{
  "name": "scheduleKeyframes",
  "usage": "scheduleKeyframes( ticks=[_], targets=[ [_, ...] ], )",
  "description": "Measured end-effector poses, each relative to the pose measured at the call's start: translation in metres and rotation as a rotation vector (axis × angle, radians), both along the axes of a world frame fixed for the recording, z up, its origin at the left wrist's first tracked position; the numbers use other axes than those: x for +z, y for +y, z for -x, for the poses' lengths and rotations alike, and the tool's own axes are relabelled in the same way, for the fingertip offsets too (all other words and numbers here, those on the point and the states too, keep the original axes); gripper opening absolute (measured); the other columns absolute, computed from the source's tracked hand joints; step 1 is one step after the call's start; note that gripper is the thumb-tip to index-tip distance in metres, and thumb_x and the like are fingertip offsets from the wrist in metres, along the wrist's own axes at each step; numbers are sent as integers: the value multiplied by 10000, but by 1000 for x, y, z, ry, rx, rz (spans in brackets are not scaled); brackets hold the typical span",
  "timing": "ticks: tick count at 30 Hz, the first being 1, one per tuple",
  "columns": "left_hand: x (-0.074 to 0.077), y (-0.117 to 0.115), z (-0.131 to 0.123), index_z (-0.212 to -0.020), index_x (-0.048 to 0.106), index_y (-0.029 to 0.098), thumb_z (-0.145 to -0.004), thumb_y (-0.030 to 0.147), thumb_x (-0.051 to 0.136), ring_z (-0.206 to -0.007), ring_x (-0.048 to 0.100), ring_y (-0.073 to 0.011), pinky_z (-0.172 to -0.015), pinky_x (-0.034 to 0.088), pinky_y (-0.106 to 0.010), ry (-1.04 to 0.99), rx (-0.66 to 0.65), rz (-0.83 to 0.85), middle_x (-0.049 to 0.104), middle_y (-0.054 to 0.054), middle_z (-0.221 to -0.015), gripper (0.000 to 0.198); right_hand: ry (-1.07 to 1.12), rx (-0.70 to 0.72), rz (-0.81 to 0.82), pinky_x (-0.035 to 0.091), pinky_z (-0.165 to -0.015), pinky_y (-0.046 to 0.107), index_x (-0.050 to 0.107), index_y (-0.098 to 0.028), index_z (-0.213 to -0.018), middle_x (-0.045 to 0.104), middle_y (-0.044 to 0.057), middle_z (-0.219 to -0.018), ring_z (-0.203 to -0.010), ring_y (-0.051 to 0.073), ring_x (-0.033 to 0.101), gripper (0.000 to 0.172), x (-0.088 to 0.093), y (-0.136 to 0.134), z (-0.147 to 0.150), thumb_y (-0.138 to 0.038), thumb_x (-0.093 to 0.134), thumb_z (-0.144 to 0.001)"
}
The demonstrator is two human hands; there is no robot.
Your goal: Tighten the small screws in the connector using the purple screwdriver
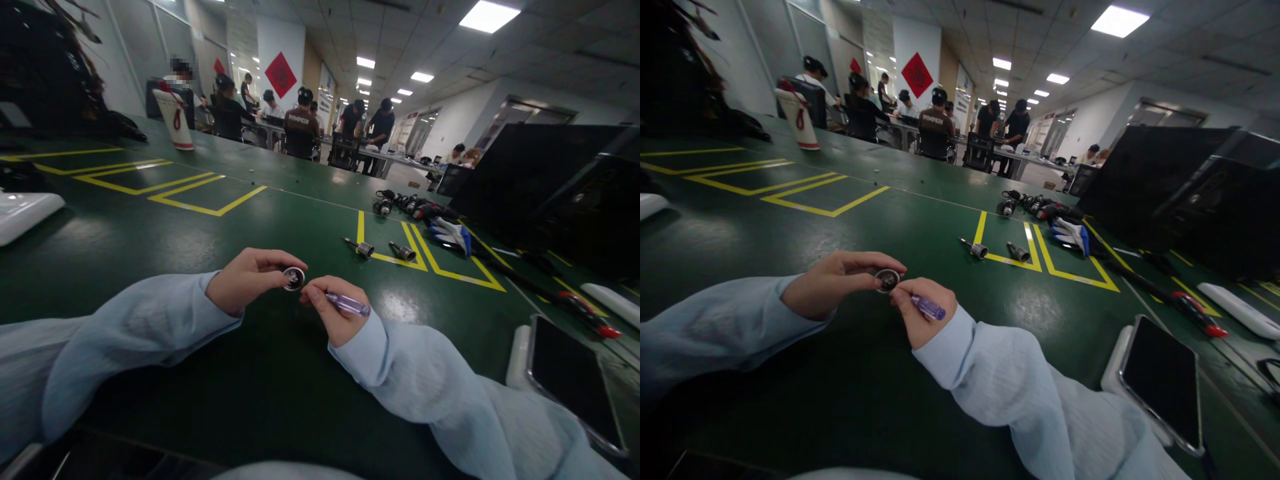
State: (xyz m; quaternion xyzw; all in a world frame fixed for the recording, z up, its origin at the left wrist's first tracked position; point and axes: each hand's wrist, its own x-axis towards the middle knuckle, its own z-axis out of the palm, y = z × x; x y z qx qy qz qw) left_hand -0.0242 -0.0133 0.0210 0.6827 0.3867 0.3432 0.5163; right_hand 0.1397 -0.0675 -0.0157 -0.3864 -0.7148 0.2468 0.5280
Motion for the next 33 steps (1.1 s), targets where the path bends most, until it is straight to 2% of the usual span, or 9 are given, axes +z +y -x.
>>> scheduleKeyframes(
  ticks=[3,5,11,15,17,19,25,28,33],
  targets=[
    [0,0,0,-795,707,156,-568,166,622,-779,621,-188,-720,474,-273,-1,10,19,707,-49,-794,242,-46,1,-91,470,-660,264,609,-180,-750,634,29,-692,-675,133,599,166,1,0,-1,-226,476,-838],
    [-1,0,0,-803,708,152,-578,167,612,-774,621,-186,-710,472,-269,-3,15,22,708,-52,-792,245,-56,2,-97,469,-660,266,609,-177,-749,631,30,-690,-676,134,597,168,2,-1,-2,-220,473,-838],
    [-1,-1,0,-809,703,168,-576,159,636,-779,627,-181,-698,488,-260,-26,-13,53,708,-40,-798,243,-30,18,-33,478,-653,266,614,-178,-742,629,26,-687,-664,131,597,184,2,-1,-4,-240,472,-842],
    [-7,0,-1,-911,657,155,-534,100,683,-806,634,-179,-721,505,-281,-71,-136,103,695,-47,-856,383,79,17,81,485,-642,273,620,-174,-730,638,32,-678,-652,136,605,186,-2,2,-2,-276,500,-828],
    [-11,1,-2,-945,630,145,-509,64,696,-845,634,-184,-747,512,-297,-69,-174,79,682,-52,-902,448,179,16,133,489,-614,273,618,-171,-720,634,31,-659,-622,133,600,185,-4,4,0,-294,519,-816],
    [-16,3,-2,-954,611,136,-505,56,704,-873,630,-189,-763,517,-306,-68,-155,23,671,-59,-934,465,275,24,151,490,-582,266,611,-169,-706,625,24,-636,-587,124,588,186,-4,5,2,-305,532,-805],
    [-20,5,1,-945,617,124,-583,121,703,-854,628,-185,-758,535,-311,-27,-198,-131,659,-71,-920,372,441,25,193,482,-524,255,595,-173,-695,593,-1,-588,-518,106,550,185,0,4,3,-337,560,-775],
    [-19,6,2,-920,632,134,-568,147,726,-883,618,-198,-721,543,-283,-4,-168,-226,632,-82,-994,365,427,36,196,468,-500,252,586,-175,-686,578,-6,-567,-496,104,535,190,0,4,2,-336,550,-780],
    [-19,5,1,-885,631,134,-584,144,713,-769,628,-166,-687,535,-264,18,-179,-207,657,-47,-836,312,171,-6,116,455,-541,260,592,-174,-684,591,13,-593,-551,122,556,192,1,1,-1,-288,500,-808]
  ],
)
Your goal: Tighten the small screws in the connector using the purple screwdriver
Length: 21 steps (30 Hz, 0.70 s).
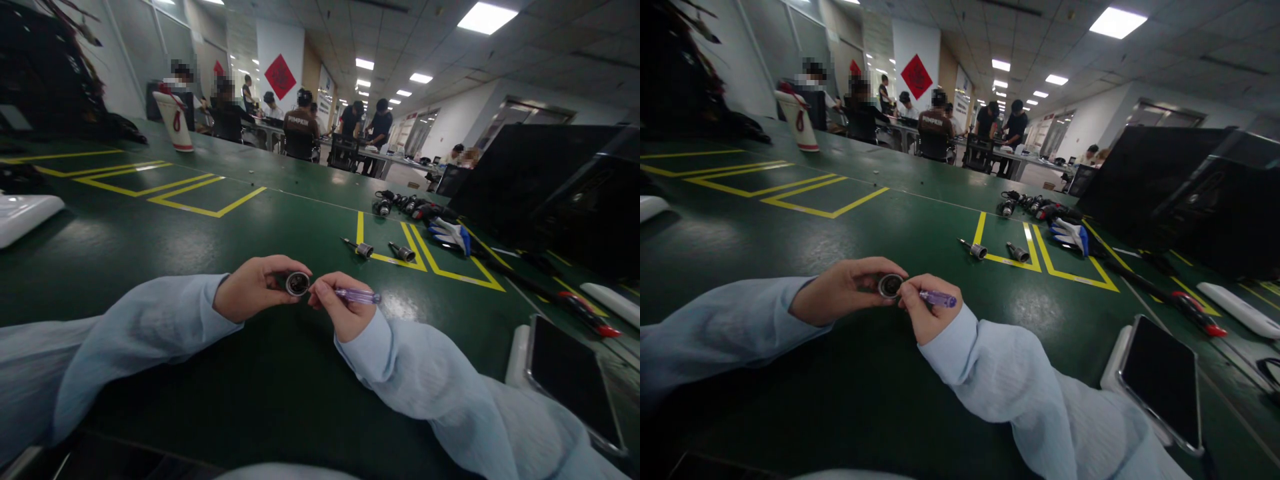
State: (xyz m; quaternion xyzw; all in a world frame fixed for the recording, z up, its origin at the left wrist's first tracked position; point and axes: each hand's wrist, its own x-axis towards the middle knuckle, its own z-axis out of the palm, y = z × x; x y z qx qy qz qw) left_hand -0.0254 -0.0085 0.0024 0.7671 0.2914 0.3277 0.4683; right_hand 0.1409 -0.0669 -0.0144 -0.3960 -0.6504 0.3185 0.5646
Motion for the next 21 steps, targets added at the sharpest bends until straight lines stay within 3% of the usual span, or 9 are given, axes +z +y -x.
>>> scheduleKeyframes(
  ticks=[5,12,16,19,21],
  targets=[
    [-1,-4,-2,-886,599,146,-561,133,715,-740,638,-158,-689,530,-267,-38,22,76,661,-23,-784,345,-297,-19,-212,436,-578,261,582,-175,-657,593,24,-613,-585,129,557,209,10,-7,0,-221,460,-819],
    [1,-5,-1,-879,594,132,-572,199,709,-756,637,-186,-663,534,-272,50,98,-35,628,-55,-840,335,-334,-39,-275,434,-575,257,592,-158,-670,589,35,-606,-574,130,552,210,10,-7,-1,-208,458,-823],
    [1,-9,0,-890,638,129,-606,178,653,-691,610,-145,-570,515,-210,118,141,-188,579,-48,-838,288,-332,-18,-307,438,-582,272,611,-149,-674,604,47,-611,-582,136,555,204,7,-6,0,-202,469,-810],
    [3,-12,0,-884,653,126,-617,181,632,-637,585,-119,-517,500,-187,131,194,-271,555,-39,-813,274,-120,37,-156,462,-564,272,623,-154,-647,616,37,-596,-562,131,567,208,2,0,4,-249,508,-792],
    [5,-13,-2,-874,645,121,-611,195,641,-653,596,-126,-546,519,-201,94,197,-244,542,-34,-809,273,229,98,109,477,-499,250,631,-156,-661,629,22,-573,-502,120,582,221,-4,6,5,-345,570,-758]
  ],
)
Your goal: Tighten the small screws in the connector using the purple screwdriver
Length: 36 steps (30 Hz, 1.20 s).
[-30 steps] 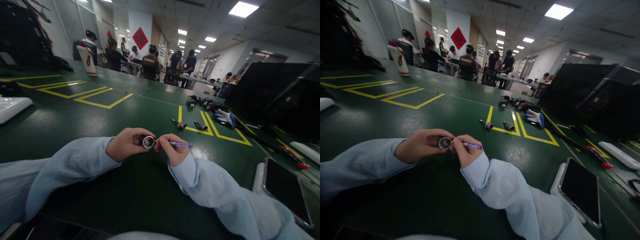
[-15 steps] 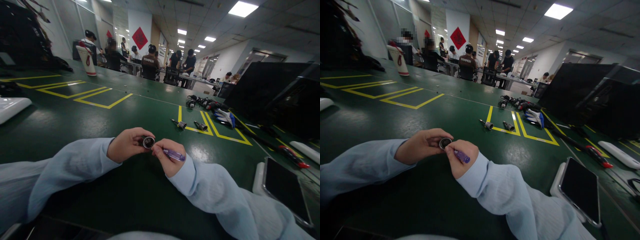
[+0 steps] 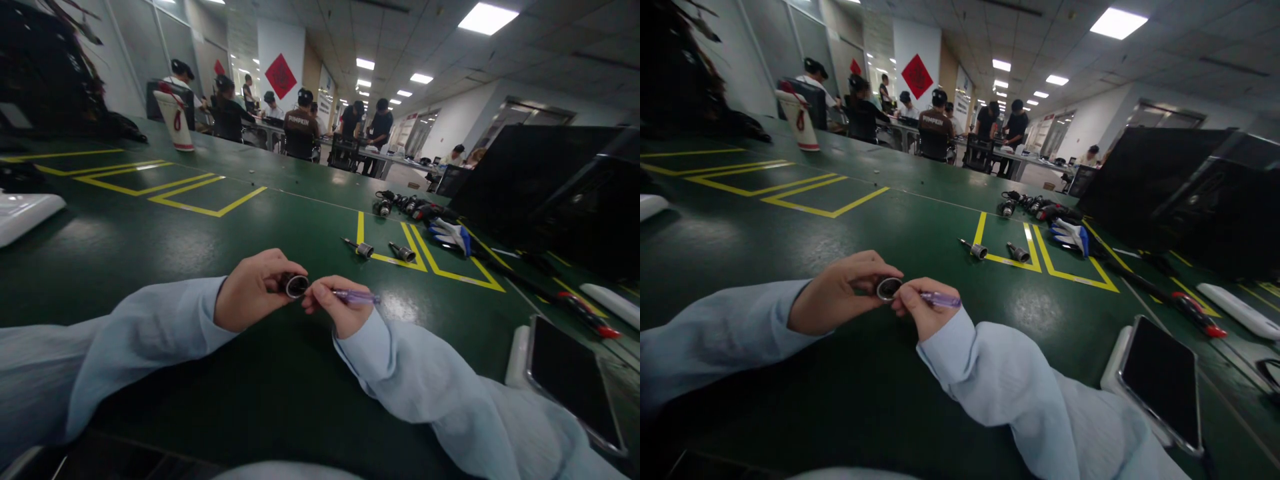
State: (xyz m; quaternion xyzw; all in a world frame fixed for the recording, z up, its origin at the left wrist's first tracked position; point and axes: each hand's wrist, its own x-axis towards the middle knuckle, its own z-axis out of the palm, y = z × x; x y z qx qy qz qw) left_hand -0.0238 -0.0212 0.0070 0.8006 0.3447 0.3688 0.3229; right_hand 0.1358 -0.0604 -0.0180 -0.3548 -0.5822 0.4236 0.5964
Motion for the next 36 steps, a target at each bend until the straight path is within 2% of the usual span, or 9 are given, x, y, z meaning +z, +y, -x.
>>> scheduleKeyframes(
  ticks=[2,4,8,11,14,17,21,27,36],
  targets=[
    [1,1,-2,-854,633,128,-595,198,656,-689,613,-142,-587,535,-217,-39,-19,59,542,-26,-806,269,266,106,222,469,-446,224,630,-161,-624,646,9,-546,-455,116,590,274,-5,8,-1,-426,697,-625],
    [0,2,-3,-837,623,139,-575,193,673,-718,622,-155,-614,541,-230,-60,-21,114,556,-20,-803,272,398,232,364,475,-434,210,645,-159,-614,667,11,-544,-446,115,601,309,-10,16,-4,-436,760,-542],
    [-3,6,-3,-846,605,138,-542,176,700,-760,636,-176,-669,546,-270,-126,-21,221,609,-32,-821,321,519,336,432,501,-470,187,666,-167,-644,691,2,-573,-479,103,624,270,-14,21,-8,-403,770,-562],
    [-3,6,-2,-872,606,138,-536,145,691,-800,646,-187,-712,540,-287,-190,-56,287,649,-46,-851,347,487,262,320,489,-481,172,664,-169,-664,689,-5,-587,-493,91,624,237,-11,15,-5,-388,742,-617],
    [1,4,-1,-889,631,138,-534,119,661,-817,650,-193,-713,533,-280,-219,-72,341,670,-58,-870,357,334,97,174,495,-517,202,655,-166,-699,672,-2,-608,-522,97,618,191,-7,6,0,-355,669,-710],
    [7,3,-2,-872,660,136,-555,131,640,-825,651,-192,-741,526,-285,-243,-50,421,685,-58,-864,317,88,-48,-7,509,-572,244,648,-156,-709,652,18,-652,-573,111,610,169,-4,-3,2,-295,585,-783],
    [8,3,-4,-822,684,149,-546,141,656,-834,651,-187,-792,515,-293,-273,3,417,700,-38,-851,278,-324,-143,-318,483,-634,261,642,-148,-722,640,42,-672,-643,127,602,190,0,-8,-1,-214,502,-831],
    [5,3,-6,-847,697,162,-562,162,645,-858,655,-202,-815,517,-311,-228,31,383,717,-35,-885,290,-557,-179,-608,470,-662,258,608,-151,-778,647,52,-711,-698,136,596,164,-1,-7,-1,-156,455,-838],
    [10,0,-8,-907,703,128,-594,141,579,-859,662,-220,-823,521,-335,-111,97,379,722,-67,-894,337,-787,-112,-704,460,-670,274,586,-146,-838,646,72,-790,-741,159,581,129,-7,-3,-5,-108,479,-775]
  ],
)
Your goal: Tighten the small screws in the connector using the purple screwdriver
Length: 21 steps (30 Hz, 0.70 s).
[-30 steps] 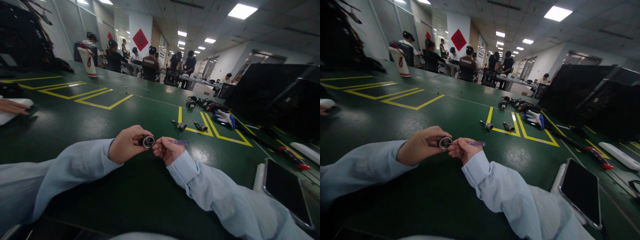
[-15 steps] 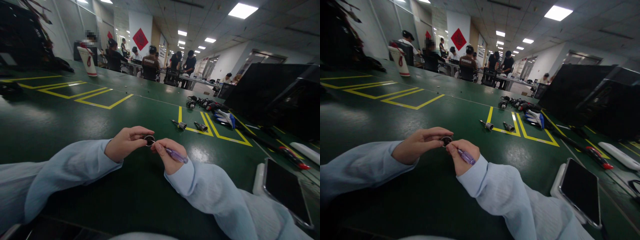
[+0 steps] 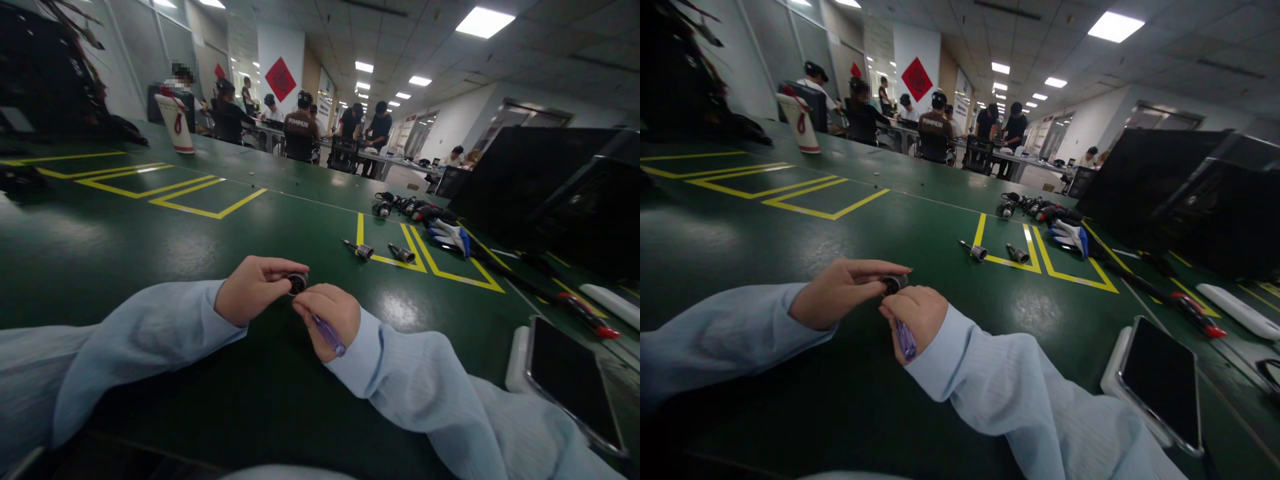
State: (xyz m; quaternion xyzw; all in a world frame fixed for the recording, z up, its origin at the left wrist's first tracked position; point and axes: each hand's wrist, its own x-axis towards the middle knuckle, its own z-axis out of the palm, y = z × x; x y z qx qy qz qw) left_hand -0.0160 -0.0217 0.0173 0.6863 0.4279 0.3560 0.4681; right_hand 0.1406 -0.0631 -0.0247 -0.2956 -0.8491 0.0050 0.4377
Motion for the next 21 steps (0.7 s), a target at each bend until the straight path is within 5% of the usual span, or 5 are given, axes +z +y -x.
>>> scheduleKeyframes(
  ticks=[5,11,16,21],
  targets=[
    [0,-1,0,-911,705,142,-598,151,579,-857,664,-213,-801,534,-316,21,-18,-10,725,-48,-885,338,-39,-28,-28,454,-634,279,589,-144,-821,646,73,-754,-698,163,583,114,5,-4,0,-137,482,-781],
    [2,-2,-1,-871,717,155,-597,132,575,-863,665,-215,-795,535,-307,1,-18,-45,727,-42,-878,309,143,-66,129,466,-622,255,579,-168,-764,627,49,-674,-643,138,588,166,12,-7,4,-175,431,-838],
    [3,-4,-2,-865,719,162,-594,109,552,-848,669,-206,-793,538,-299,0,-15,-50,727,-30,-879,323,-5,-65,25,457,-658,284,557,-173,-880,635,60,-765,-704,159,581,139,6,-8,2,-154,442,-805],
    [1,-2,-2,-880,716,155,-609,122,532,-815,675,-201,-775,540,-301,18,-13,-48,728,-32,-863,329,-24,-67,-17,444,-644,281,490,-176,-767,593,50,-727,-673,154,559,89,8,-11,0,-111,468,-711]
  ],
)
